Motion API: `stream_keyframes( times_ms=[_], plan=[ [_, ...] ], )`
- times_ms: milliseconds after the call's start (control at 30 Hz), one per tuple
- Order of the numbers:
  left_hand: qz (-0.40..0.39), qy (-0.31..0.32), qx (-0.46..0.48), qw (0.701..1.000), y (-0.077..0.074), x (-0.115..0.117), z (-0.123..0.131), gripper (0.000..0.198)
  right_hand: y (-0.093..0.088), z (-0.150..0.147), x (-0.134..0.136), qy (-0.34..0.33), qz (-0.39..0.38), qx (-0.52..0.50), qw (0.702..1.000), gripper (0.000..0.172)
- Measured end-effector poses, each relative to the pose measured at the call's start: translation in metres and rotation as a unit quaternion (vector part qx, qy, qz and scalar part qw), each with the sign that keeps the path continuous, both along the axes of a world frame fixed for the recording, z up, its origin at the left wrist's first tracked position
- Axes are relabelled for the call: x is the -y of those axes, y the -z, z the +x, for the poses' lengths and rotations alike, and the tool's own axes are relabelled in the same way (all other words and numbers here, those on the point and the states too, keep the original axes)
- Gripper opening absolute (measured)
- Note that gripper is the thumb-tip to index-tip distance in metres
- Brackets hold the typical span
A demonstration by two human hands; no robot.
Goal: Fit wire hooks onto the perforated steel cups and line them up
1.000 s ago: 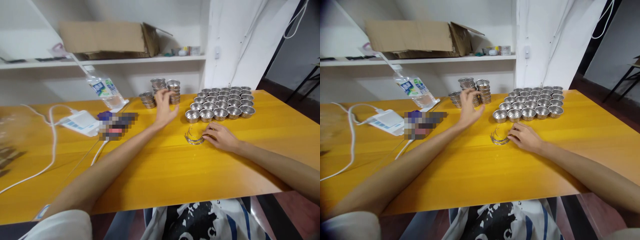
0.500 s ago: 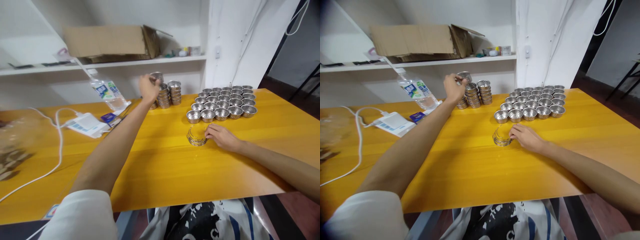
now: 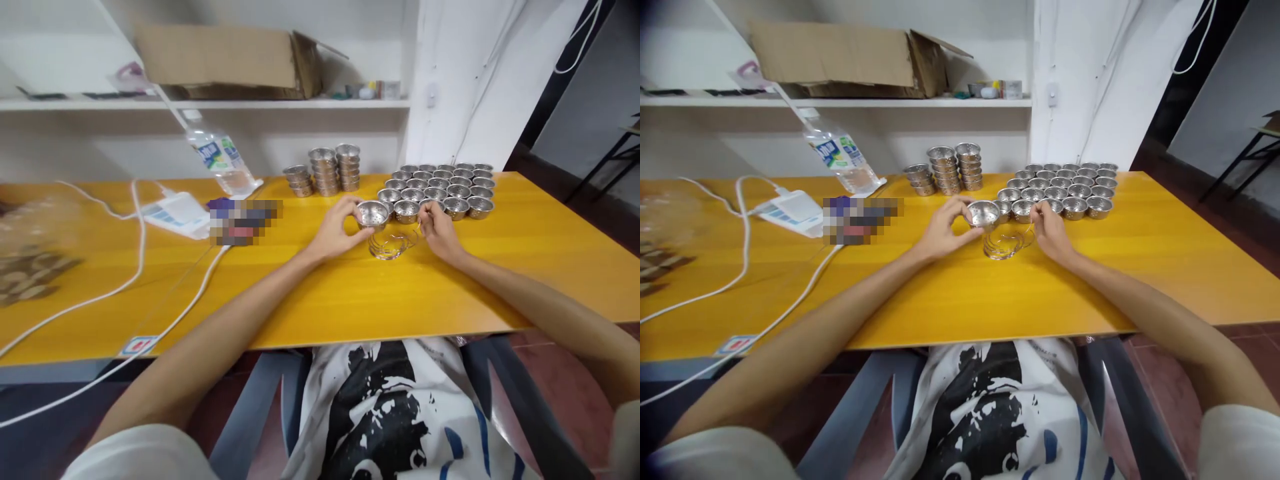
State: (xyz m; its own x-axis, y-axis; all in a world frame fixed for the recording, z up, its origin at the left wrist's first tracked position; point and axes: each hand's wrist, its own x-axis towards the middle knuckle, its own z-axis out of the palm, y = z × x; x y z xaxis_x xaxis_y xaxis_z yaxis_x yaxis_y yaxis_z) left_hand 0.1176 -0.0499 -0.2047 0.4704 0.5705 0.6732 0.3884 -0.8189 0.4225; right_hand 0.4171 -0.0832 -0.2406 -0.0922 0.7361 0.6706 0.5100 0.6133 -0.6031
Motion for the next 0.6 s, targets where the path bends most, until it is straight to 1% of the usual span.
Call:
stream_keyframes(
  times_ms=[67, 133, 267, 367, 433, 500, 600],
  plan=[
    [-0.021, 0.017, -0.017, 0.999, 0.005, 0.007, 0.002, 0.042, -0.002, 0.003, 0.0, -0.024, -0.013, -0.017, 0.999, 0.043],
    [-0.034, 0.03, -0.025, 0.999, 0.006, 0.01, 0.005, 0.043, -0.004, 0.005, 0.001, -0.023, -0.016, -0.006, 1.0, 0.042],
    [-0.052, 0.058, -0.035, 0.996, 0.005, 0.012, 0.008, 0.043, -0.007, 0.006, 0.001, 0.039, -0.017, 0.034, 0.999, 0.029],
    [-0.057, 0.072, -0.051, 0.995, 0.006, 0.013, 0.008, 0.043, -0.008, 0.008, -0.003, 0.054, -0.069, 0.055, 0.995, 0.015],
    [-0.059, 0.073, -0.058, 0.994, 0.005, 0.013, 0.008, 0.044, -0.008, 0.012, -0.008, 0.049, -0.112, 0.049, 0.991, 0.01],
    [-0.067, 0.073, -0.063, 0.993, 0.004, 0.011, 0.006, 0.044, -0.007, 0.017, -0.013, 0.041, -0.152, 0.028, 0.987, 0.015],
    [-0.085, 0.074, -0.07, 0.991, 0.002, 0.009, 0.004, 0.044, -0.007, 0.025, -0.02, 0.035, -0.211, -0.009, 0.977, 0.028]
  ],
)
